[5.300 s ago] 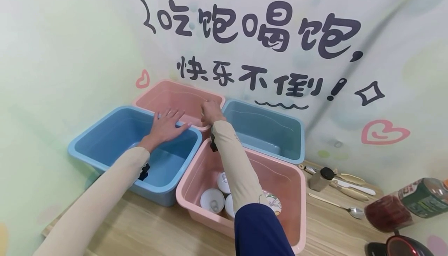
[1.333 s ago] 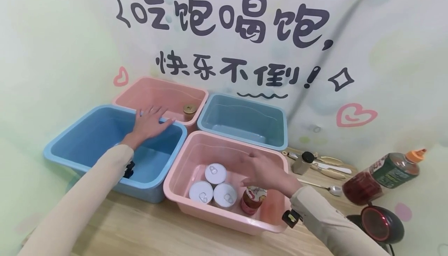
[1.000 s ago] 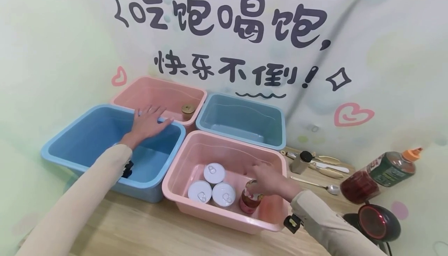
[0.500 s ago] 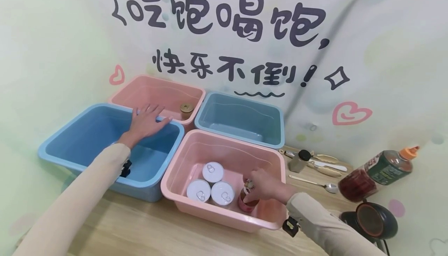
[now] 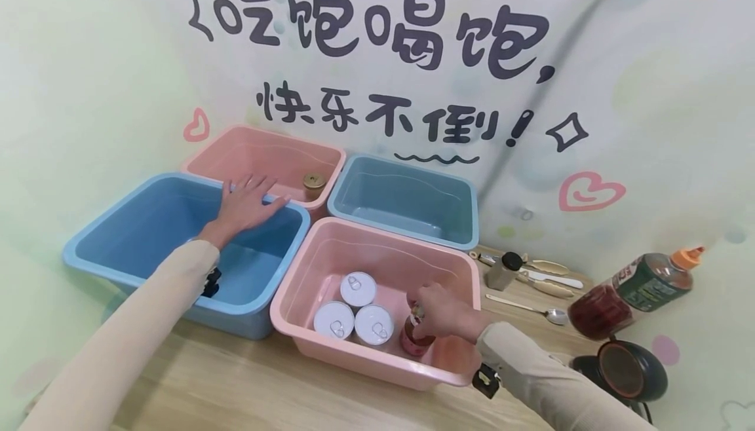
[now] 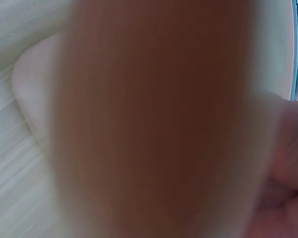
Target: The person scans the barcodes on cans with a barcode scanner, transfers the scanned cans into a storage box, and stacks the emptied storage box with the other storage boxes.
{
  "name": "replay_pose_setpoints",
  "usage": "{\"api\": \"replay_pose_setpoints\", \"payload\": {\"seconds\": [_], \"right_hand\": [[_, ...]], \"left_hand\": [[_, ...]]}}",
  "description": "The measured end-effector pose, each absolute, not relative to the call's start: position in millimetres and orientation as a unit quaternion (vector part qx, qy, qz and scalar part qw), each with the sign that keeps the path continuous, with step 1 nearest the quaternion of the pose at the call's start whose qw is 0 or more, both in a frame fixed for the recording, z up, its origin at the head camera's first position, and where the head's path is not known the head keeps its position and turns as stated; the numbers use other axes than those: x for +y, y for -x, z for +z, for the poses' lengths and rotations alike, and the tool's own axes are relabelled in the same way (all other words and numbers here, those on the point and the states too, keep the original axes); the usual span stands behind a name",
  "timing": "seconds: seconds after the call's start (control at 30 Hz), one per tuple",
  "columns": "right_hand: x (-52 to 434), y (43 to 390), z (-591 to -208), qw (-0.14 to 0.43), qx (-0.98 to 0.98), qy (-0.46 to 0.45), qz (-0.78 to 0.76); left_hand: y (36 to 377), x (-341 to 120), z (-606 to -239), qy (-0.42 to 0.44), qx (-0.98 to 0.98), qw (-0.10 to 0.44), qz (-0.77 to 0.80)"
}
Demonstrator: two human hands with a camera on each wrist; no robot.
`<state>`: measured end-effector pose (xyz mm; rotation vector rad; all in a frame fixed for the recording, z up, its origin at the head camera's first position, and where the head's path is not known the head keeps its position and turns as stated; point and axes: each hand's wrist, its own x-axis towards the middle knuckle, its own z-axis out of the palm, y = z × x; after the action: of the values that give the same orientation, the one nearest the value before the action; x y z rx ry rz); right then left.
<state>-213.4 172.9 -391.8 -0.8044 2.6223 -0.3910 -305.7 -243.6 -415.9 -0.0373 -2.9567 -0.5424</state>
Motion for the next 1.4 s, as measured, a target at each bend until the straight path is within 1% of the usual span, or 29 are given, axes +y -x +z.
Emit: {"api": "replay_pose_setpoints", "payload": {"seconds": [0.27,0.47,0.7,0.8,0.93,1.2,1.4], "right_hand": [[174,216,-392,0.167,0.936,0.276,-0.138],[172,220,-382,0.149,0.941,0.275,-0.129],[174,225,-357,0.136,0.941,0.286,-0.121],[176,226,-342,0.142,0.938,0.283,-0.14],[180,226,-322,0.134,0.936,0.289,-0.148],[198,227,-284,0.106,0.94,0.276,-0.17],[217,223,-266,0.058,0.94,0.279,-0.188]], "left_hand": [[307,-244,-417,0.018,-0.981,0.072,-0.181],[306,-244,-416,0.015,-0.981,0.068,-0.179],[307,-245,-416,0.016,-0.981,0.067,-0.179],[307,-245,-416,0.017,-0.981,0.07,-0.18],[306,-244,-416,0.017,-0.981,0.072,-0.179],[308,-245,-417,0.018,-0.98,0.08,-0.182],[308,-245,-418,0.018,-0.98,0.078,-0.182]]}}
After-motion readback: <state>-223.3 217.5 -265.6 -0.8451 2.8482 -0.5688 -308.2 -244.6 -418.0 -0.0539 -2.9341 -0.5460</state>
